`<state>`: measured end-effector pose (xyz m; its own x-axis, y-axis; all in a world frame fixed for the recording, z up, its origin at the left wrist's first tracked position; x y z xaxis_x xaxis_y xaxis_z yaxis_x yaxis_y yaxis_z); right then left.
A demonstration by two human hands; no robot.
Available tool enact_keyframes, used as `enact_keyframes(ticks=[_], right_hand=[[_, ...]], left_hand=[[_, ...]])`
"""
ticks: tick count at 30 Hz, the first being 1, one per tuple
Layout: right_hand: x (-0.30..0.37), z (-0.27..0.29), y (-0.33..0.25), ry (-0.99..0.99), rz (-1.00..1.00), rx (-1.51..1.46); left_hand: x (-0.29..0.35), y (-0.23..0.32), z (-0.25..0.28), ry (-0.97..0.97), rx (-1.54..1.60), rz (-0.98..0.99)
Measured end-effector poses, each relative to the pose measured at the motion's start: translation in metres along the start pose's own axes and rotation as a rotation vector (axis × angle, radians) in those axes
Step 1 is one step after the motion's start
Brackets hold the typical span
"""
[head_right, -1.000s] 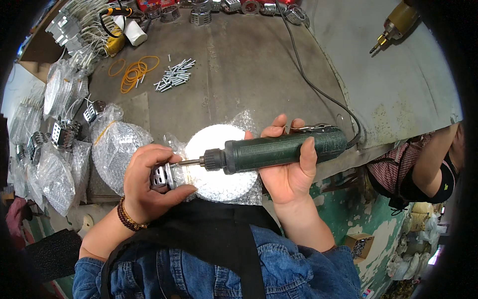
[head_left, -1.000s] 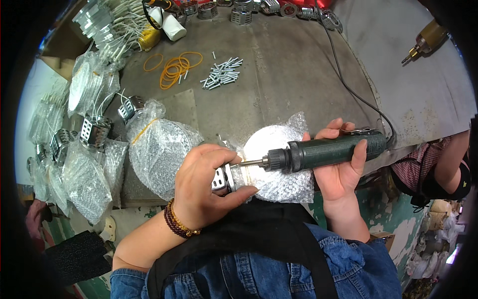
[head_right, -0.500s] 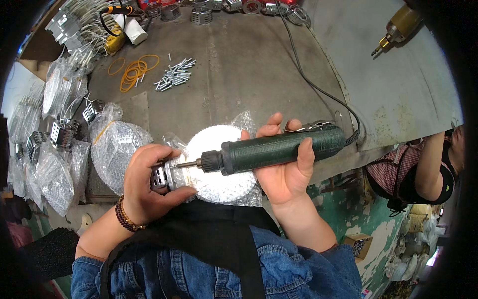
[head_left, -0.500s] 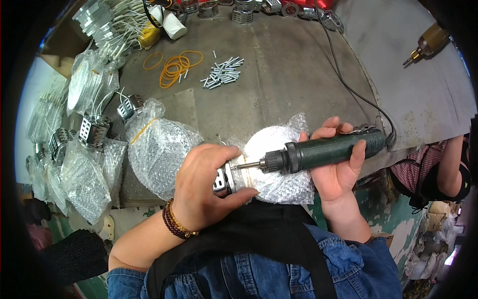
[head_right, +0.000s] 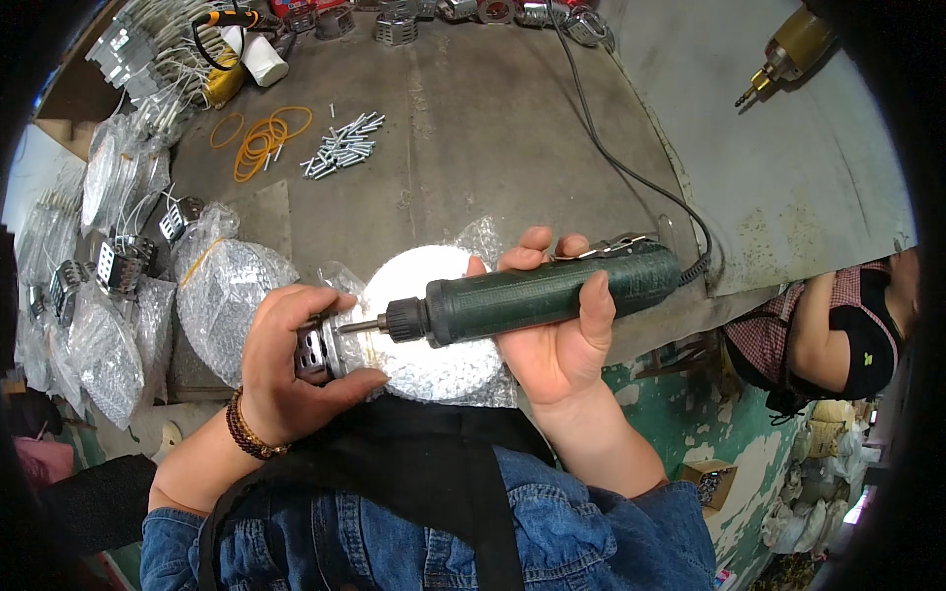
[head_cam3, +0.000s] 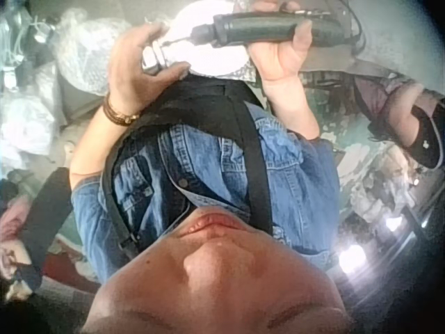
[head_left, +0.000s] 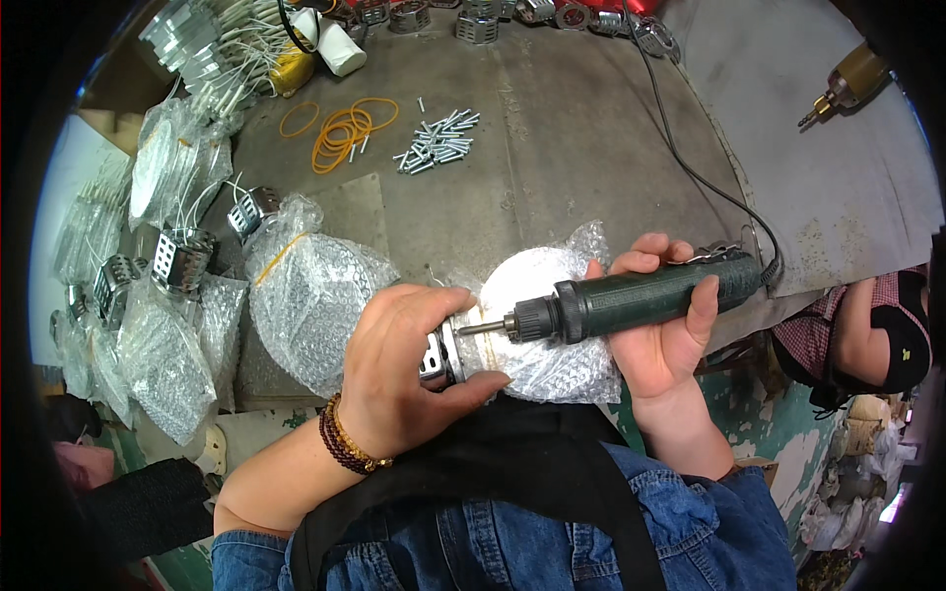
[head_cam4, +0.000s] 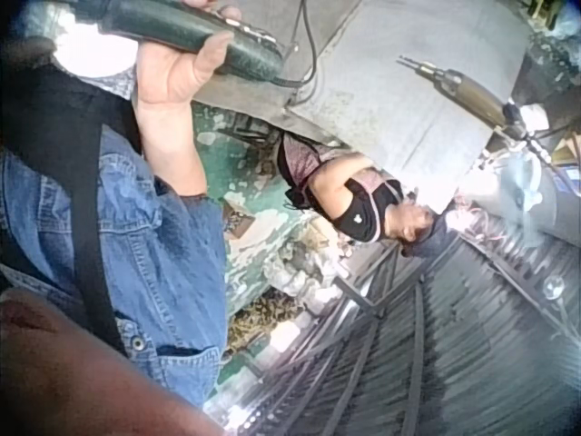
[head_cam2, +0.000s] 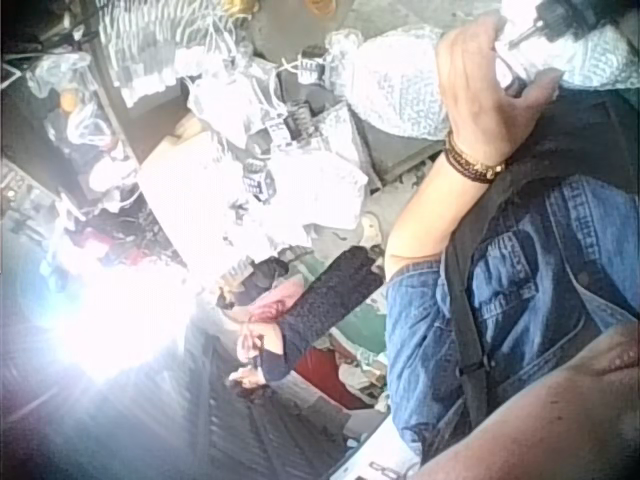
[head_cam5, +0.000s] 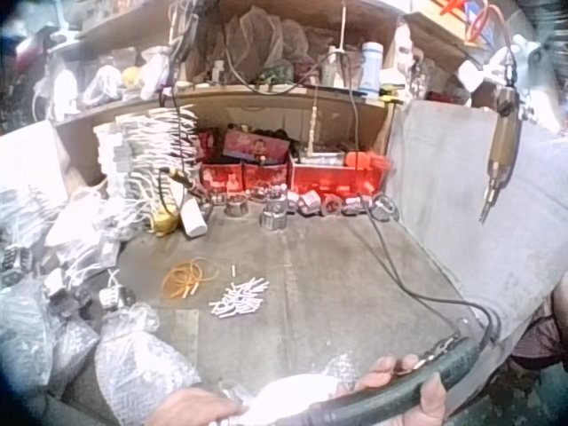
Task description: Using an electric screwdriver to attach screws to small metal electronic components on an assembly line.
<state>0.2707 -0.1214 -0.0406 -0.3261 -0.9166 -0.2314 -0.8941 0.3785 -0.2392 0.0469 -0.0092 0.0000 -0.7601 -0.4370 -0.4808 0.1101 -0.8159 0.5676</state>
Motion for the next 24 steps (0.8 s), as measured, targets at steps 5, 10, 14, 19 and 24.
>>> enact_keyframes(ticks=[5,10,14,19,24], right_hand=[[-0.004,-0.002,0.0,0.0,0.002,0.01],[-0.008,-0.004,-0.007,-0.06,-0.023,0.048],[-0.03,-0.047,-0.062,-0.244,-0.029,0.409],[-0.087,-0.082,-0.131,0.065,-0.281,1.88],[-0.121,-0.023,-0.129,0.204,-0.265,2.807]], left_hand=[[-0.002,0.001,0.001,-0.012,-0.013,0.013],[-0.004,0.007,0.008,-0.095,0.021,-0.033],[0.001,0.008,0.037,-0.328,-0.099,-0.057],[-0.005,0.025,0.058,-0.348,-0.037,-0.02],[-0.001,0.001,0.052,-0.394,0.735,0.639]])
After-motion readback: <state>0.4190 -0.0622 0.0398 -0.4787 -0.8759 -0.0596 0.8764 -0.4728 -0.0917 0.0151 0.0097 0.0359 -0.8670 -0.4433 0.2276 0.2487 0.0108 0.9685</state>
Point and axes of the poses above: each hand's wrist, its own x-axis away from the middle knuckle, its own z-axis out of the back of the hand, y = z × x, the point moved 3 cm from there along -x, towards the middle knuckle, and after that the axes turned 6 degrees about -y, right-handed, at the moved point
